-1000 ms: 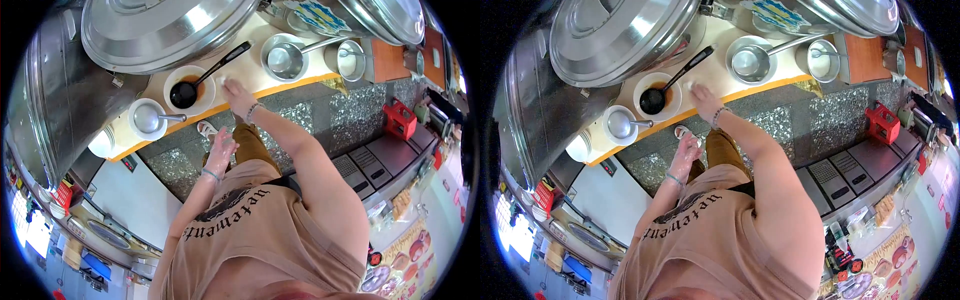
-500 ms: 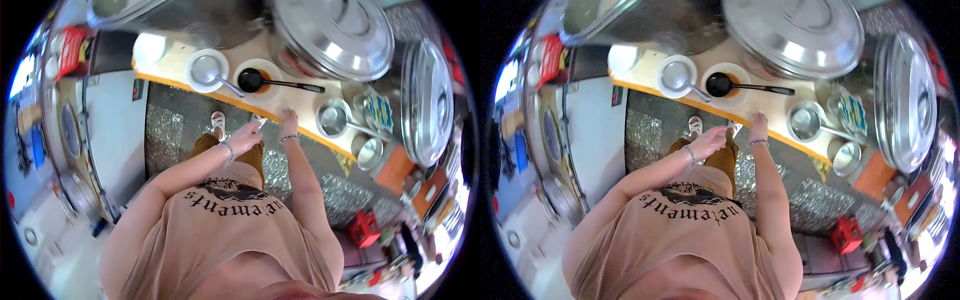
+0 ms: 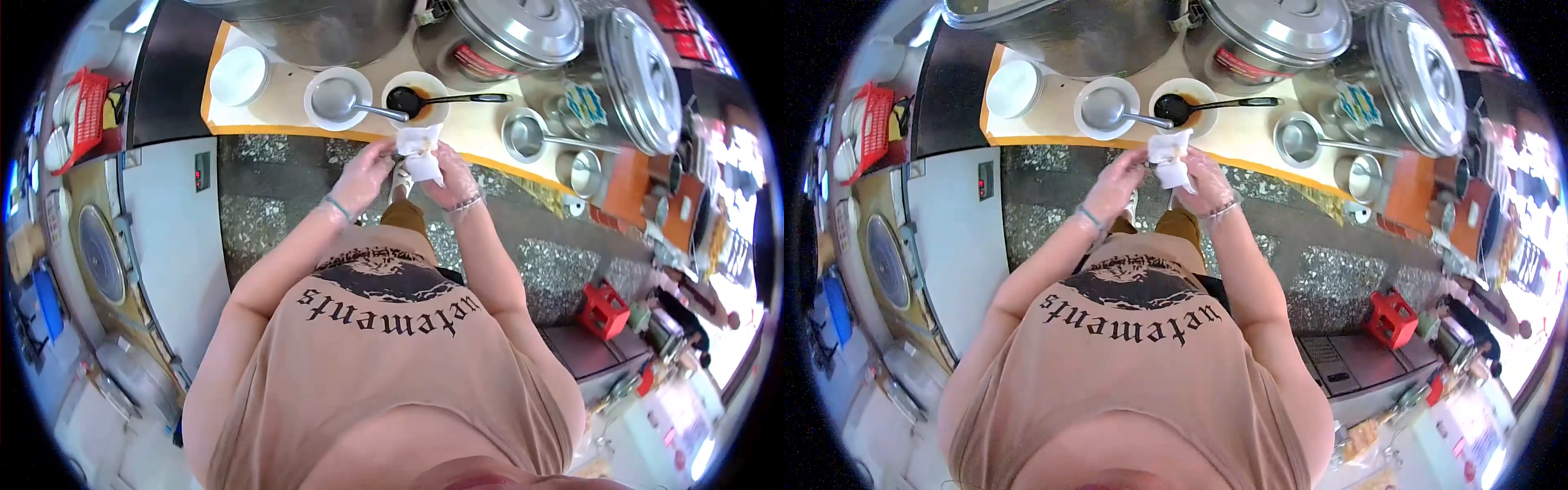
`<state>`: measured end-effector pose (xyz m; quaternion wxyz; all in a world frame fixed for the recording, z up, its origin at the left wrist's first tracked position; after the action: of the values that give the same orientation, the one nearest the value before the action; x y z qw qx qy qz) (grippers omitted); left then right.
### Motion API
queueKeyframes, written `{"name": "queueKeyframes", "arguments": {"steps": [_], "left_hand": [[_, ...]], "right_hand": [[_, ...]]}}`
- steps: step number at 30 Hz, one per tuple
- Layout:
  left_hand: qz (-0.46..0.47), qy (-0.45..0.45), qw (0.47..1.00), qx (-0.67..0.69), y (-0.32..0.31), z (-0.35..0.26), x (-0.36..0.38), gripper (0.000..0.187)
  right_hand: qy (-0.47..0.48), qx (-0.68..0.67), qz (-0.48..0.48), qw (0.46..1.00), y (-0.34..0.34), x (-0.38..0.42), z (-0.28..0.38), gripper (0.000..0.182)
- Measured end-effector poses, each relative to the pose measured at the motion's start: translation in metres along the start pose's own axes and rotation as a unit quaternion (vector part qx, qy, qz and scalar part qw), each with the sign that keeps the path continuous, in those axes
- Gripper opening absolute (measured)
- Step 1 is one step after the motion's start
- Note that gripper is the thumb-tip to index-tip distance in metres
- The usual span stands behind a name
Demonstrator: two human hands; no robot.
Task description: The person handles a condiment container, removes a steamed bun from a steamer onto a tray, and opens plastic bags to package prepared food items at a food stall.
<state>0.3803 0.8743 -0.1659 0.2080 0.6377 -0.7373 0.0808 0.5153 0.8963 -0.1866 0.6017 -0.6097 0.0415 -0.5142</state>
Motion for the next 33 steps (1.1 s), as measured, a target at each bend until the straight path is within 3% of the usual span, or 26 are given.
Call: {"name": "queueKeyframes", "arguments": {"steps": [2, 4, 5, 6, 7, 8, 10, 13, 16, 18, 19, 20, 22, 24, 25, 26, 27, 28, 29, 30, 33], "left_hand": [[0.034, -0.006, 0.999, 0.033, 0.015, -0.045, 0.025, 0.038], [0.053, -0.094, 0.991, 0.086, 0.029, -0.091, 0.048, 0.038], [0.046, -0.133, 0.988, 0.063, 0.040, -0.112, 0.066, 0.038], [-0.021, -0.244, 0.967, -0.074, 0.058, -0.141, 0.083, 0.040], [-0.075, -0.327, 0.922, -0.192, 0.071, -0.146, 0.097, 0.043], [-0.102, -0.353, 0.895, -0.252, 0.078, -0.153, 0.113, 0.046], [-0.081, -0.368, 0.883, -0.280, 0.080, -0.159, 0.134, 0.054], [-0.111, -0.392, 0.860, -0.307, 0.094, -0.159, 0.161, 0.048], [-0.077, -0.334, 0.890, -0.299, 0.097, -0.150, 0.160, 0.035], [-0.053, -0.320, 0.932, -0.163, 0.099, -0.149, 0.170, 0.026], [0.004, -0.266, 0.957, -0.119, 0.091, -0.147, 0.171, 0.027], [0.001, -0.267, 0.956, -0.120, 0.086, -0.150, 0.176, 0.027], [0.152, -0.098, 0.980, 0.086, 0.047, -0.127, 0.181, 0.026], [0.210, -0.076, 0.973, 0.061, 0.017, -0.132, 0.197, 0.026], [0.236, -0.086, 0.965, 0.073, -0.002, -0.139, 0.207, 0.026], [0.273, -0.093, 0.954, 0.084, -0.028, -0.147, 0.216, 0.027], [0.229, -0.130, 0.964, -0.035, -0.041, -0.157, 0.223, 0.028], [0.244, -0.166, 0.955, 0.037, -0.069, -0.149, 0.224, 0.020], [0.294, -0.203, 0.930, 0.093, -0.101, -0.134, 0.217, 0.025], [0.339, -0.139, 0.915, 0.171, -0.131, -0.132, 0.228, 0.028], [0.436, -0.036, 0.887, 0.149, -0.246, -0.125, 0.269, 0.034]], "right_hand": [[0.028, -0.048, 0.051, 0.997, -0.047, 0.026, -0.011, 0.038], [0.055, -0.098, 0.176, 0.978, -0.101, 0.045, -0.026, 0.036], [0.067, -0.120, 0.126, 0.982, -0.100, 0.046, -0.037, 0.035], [0.058, -0.162, 0.080, 0.982, -0.106, 0.049, -0.048, 0.035], [0.110, -0.081, 0.155, 0.978, -0.129, 0.054, -0.050, 0.035], [0.091, -0.149, 0.084, 0.981, -0.131, 0.059, -0.060, 0.034], [0.145, -0.047, 0.137, 0.979, -0.166, 0.075, -0.066, 0.033], [0.153, -0.034, 0.134, 0.978, -0.176, 0.084, -0.095, 0.034], [0.222, 0.009, 0.148, 0.964, -0.172, 0.098, -0.098, 0.033], [0.225, 0.102, 0.078, 0.966, -0.169, 0.127, -0.097, 0.030], [0.243, 0.150, 0.065, 0.956, -0.162, 0.138, -0.091, 0.030], [0.242, 0.152, 0.068, 0.956, -0.168, 0.151, -0.093, 0.030], [0.381, 0.186, 0.104, 0.900, -0.186, 0.201, -0.081, 0.036], [0.358, 0.226, 0.215, 0.880, -0.181, 0.227, -0.089, 0.046], [0.356, 0.270, 0.194, 0.873, -0.165, 0.235, -0.090, 0.045], [0.405, 0.310, 0.164, 0.844, -0.152, 0.251, -0.081, 0.045], [0.452, 0.348, 0.127, 0.811, -0.139, 0.266, -0.072, 0.045], [0.540, 0.386, 0.073, 0.744, -0.134, 0.293, -0.058, 0.045], [0.559, 0.415, 0.046, 0.716, -0.119, 0.318, -0.048, 0.042], [0.572, 0.445, 0.015, 0.689, -0.098, 0.345, -0.040, 0.040], [0.632, 0.494, -0.157, 0.576, -0.018, 0.439, -0.015, 0.027]]}}
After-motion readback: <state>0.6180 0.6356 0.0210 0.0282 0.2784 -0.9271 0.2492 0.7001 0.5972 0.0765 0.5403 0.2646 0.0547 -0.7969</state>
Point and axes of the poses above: each hand's wrist, its own x-axis away from the middle knuckle, its own y-axis out of the back of the hand, z = x × y, the point moved 9 cm from there along -x, towards the middle knuckle, and after that the axes turned 14 degrees about -x, right-handed, at the moved point
